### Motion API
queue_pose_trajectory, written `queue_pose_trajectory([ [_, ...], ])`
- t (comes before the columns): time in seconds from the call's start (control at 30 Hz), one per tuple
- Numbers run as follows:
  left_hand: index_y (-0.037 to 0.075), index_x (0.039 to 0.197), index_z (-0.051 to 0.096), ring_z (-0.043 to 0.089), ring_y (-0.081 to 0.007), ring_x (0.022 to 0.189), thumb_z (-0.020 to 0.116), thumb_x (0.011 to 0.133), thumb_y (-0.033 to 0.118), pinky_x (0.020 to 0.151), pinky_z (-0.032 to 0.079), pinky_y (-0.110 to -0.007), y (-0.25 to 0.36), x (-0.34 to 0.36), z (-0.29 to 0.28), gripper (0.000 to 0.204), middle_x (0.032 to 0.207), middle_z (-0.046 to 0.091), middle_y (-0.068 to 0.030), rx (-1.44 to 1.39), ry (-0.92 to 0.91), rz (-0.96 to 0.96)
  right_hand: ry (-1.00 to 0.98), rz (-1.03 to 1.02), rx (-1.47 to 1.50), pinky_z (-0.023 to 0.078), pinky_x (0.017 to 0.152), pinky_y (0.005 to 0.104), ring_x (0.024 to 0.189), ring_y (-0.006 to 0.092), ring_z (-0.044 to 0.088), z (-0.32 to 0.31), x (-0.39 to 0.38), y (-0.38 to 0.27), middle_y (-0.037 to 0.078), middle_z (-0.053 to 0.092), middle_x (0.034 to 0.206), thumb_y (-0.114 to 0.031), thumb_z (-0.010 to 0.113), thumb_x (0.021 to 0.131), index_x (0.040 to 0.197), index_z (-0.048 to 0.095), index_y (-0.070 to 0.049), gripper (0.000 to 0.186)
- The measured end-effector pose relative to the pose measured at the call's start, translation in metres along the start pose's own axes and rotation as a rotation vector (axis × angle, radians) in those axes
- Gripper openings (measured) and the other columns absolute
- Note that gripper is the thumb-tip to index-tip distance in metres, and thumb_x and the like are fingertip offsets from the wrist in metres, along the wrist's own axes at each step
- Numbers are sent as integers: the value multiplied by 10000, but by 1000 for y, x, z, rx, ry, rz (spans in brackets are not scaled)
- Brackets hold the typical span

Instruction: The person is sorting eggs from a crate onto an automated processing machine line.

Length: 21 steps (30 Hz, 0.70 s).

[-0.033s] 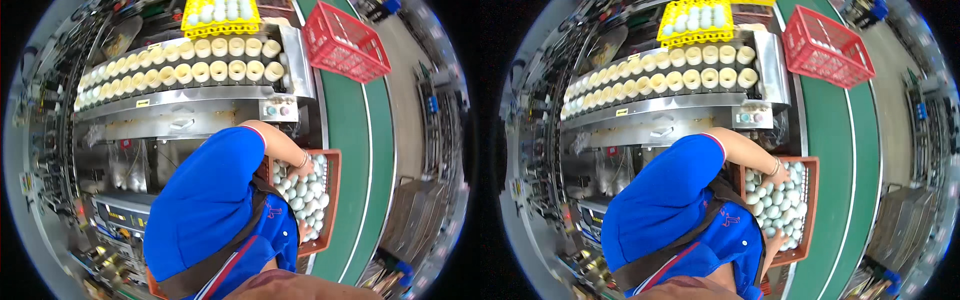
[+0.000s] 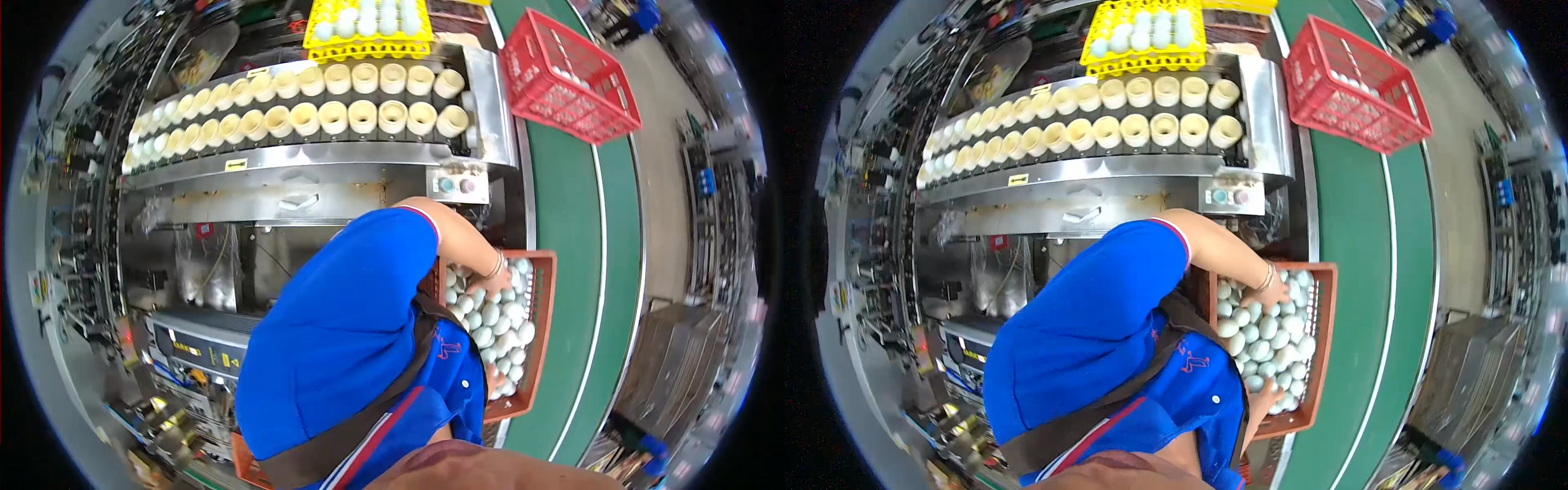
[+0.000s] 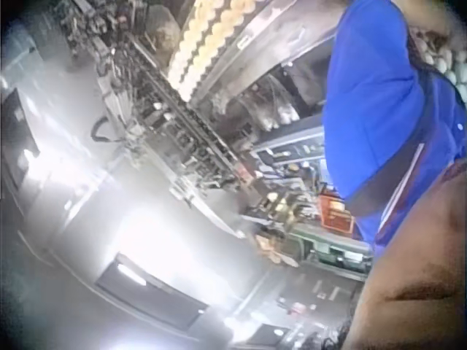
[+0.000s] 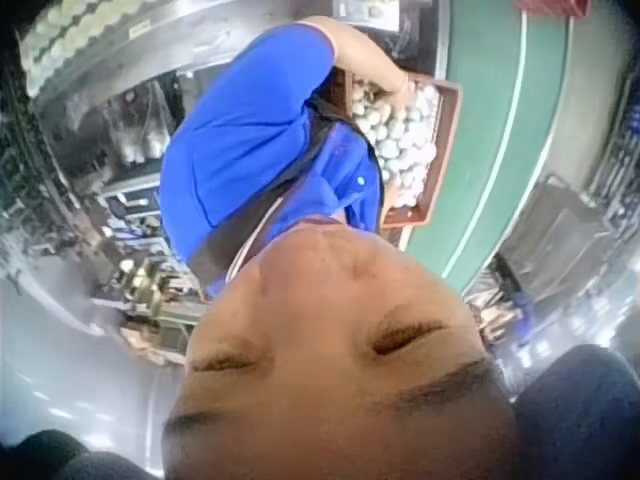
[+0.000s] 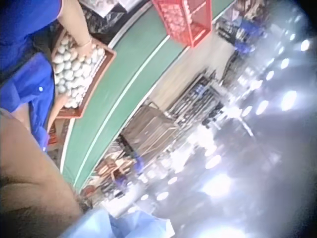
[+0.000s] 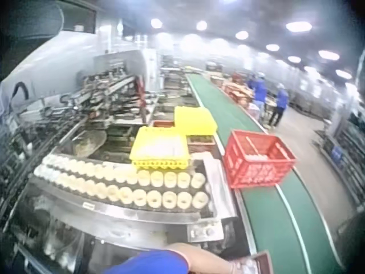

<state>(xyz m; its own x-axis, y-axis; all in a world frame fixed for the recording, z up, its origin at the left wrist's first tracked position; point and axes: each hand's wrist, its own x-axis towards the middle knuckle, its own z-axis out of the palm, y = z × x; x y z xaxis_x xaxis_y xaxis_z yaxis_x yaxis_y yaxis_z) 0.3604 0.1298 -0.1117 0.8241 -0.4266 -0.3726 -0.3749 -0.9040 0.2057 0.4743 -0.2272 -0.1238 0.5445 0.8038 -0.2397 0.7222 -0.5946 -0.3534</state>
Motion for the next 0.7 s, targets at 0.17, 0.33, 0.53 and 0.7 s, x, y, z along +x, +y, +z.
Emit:
queue_pose_trajectory([
  [0.17, 251, 1213, 653, 480, -398, 1168, 762, 641, 550, 887, 500, -483, -6, 12, 11, 655, 1276, 497, -162, 126, 121, 46, -122, 0, 28, 412, 978, 513, 1164, 494, 449, -13, 29, 22, 337, 400, 1276, -260, 856, 667, 1205, 569, -40, 648],
  [0.33, 129, 986, 693, 591, -359, 1000, 726, 679, 568, 822, 499, -460, 16, -19, -29, 536, 1090, 599, -156, -303, 700, -125, 57, -12, 307, 420, 958, 485, 1118, 389, 492, -38, 46, 7, 268, 473, 1190, -217, 841, 678, 1183, 551, 9, 625],
  [0.53, 53, 969, 613, 680, -206, 673, 567, 888, 588, 403, 526, -292, 45, -169, 0, 543, 893, 682, -106, -1888, 1409, 95, 98, -664, 199, 399, 943, 438, 1085, 339, 497, -85, 135, -244, 191, 519, 1139, -174, 765, 744, 1170, 539, -16, 508],
  [0.7, 43, 1128, 550, 718, -240, 724, 437, 999, 463, 404, 545, -306, 140, -397, 91, 453, 880, 703, -142, -1953, 2071, -273, -130, -1086, 291, 377, 1001, 478, 1196, 414, 422, -11, 119, -504, 231, 448, 1226, -196, 857, 639, 1071, 566, -49, 542],
])
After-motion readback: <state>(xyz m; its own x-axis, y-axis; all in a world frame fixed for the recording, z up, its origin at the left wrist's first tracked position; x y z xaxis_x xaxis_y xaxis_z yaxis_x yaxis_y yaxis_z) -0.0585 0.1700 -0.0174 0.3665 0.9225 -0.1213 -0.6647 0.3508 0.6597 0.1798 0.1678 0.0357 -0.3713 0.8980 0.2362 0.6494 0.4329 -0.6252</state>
